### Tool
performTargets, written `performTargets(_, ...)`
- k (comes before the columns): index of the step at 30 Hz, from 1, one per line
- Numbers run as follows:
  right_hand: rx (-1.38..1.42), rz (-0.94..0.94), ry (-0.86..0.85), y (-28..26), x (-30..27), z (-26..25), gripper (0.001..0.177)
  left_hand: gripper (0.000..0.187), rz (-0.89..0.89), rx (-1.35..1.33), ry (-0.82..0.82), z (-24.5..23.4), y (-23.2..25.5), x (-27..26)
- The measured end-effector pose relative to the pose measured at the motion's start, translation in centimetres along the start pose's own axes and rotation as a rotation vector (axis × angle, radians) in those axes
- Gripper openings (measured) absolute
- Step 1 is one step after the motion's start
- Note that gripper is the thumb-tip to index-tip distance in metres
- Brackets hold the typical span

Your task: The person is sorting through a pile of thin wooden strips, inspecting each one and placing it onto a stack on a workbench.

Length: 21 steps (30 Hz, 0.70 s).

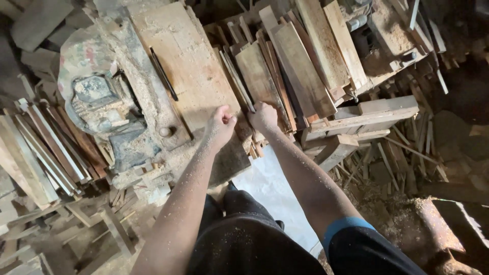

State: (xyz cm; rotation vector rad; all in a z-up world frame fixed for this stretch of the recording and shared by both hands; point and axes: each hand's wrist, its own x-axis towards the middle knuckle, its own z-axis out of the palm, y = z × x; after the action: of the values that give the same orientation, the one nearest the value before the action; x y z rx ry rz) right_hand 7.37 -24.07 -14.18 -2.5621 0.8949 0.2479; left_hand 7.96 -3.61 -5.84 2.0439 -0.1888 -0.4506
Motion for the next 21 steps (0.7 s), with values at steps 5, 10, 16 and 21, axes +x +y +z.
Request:
performTargets(5,0.086,0.001,-0.017,1.2,-1.4,0.6,0.029,0.057,-0.023,0.052,-0.043,1.0,-1.5,-0.2)
performTargets(10,0.04,-0.034,-0.013,1.7,0.0,0.9,0.031,0.061,-0.021,0.066,-0.036,0.7,0.0,-0.4)
performTargets(16,0.009,-0.075,-0.06,1.1,-0.5,-0.3,0.039,0.064,-0.052,0.078,-0.028,0.1,2.3,-1.3)
performTargets(21,-0.004,-0.069,-0.036,1.5,-1.4,0.5,0.037,0.066,-0.049,0.119,-0.046,0.2,1.6,-1.7)
